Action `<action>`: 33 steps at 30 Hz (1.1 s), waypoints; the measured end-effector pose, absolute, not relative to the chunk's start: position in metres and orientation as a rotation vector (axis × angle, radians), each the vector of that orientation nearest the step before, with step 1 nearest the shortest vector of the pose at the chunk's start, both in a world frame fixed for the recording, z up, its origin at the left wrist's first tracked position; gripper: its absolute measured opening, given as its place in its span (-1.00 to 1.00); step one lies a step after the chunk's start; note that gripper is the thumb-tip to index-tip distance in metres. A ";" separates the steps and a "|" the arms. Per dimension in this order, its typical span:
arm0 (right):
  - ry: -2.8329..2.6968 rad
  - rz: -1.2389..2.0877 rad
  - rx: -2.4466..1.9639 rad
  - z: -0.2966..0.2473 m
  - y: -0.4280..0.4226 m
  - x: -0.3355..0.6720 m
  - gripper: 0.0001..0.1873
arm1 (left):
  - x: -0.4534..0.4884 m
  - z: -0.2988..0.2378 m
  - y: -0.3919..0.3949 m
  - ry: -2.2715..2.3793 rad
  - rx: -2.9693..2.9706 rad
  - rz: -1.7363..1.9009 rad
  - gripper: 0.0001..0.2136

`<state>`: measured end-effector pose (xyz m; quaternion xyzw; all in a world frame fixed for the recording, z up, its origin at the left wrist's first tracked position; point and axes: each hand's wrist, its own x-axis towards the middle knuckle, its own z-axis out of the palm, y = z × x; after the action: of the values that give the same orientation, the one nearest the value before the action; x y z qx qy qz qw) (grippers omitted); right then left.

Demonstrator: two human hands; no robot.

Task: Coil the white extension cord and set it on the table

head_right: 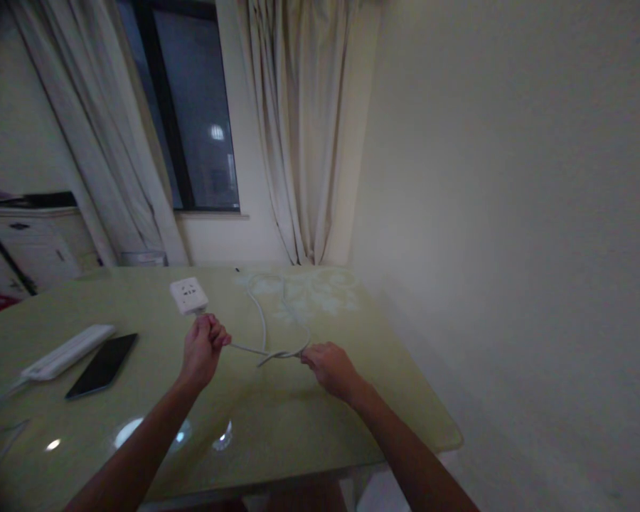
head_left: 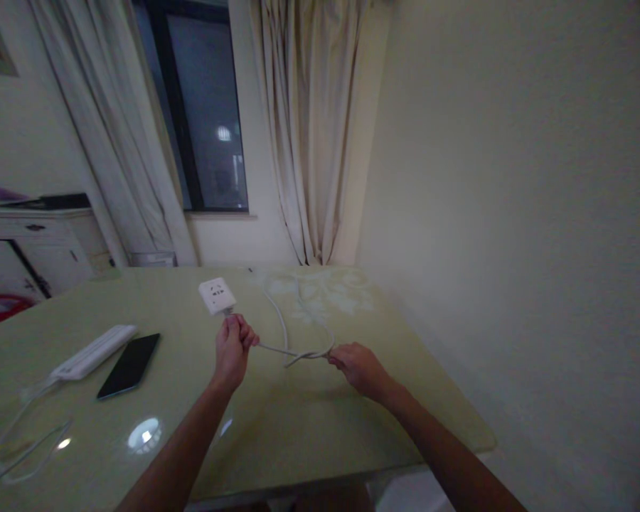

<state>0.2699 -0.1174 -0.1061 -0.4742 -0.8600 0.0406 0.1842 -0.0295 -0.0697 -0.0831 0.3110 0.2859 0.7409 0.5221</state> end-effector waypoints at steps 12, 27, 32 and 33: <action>-2.222 0.359 -1.572 -0.033 -0.138 0.261 -0.67 | 0.002 -0.006 -0.104 0.281 0.369 1.818 -0.61; -2.447 0.144 -1.469 -0.023 -0.138 0.262 -0.55 | -0.014 -0.010 -0.093 0.623 0.534 1.926 -0.62; -2.562 -0.211 -1.883 -0.029 -0.130 0.350 -0.47 | -0.102 0.000 -0.085 1.072 0.547 2.099 -0.69; -2.535 -0.260 -1.984 -0.030 -0.130 0.374 -0.47 | -0.124 0.002 -0.085 1.150 0.526 2.123 -0.70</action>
<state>0.3741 -0.1302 -0.0296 -0.6138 -0.7841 -0.0803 -0.0441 -0.1239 -0.0853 0.0022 0.2010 0.4396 0.8112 0.3292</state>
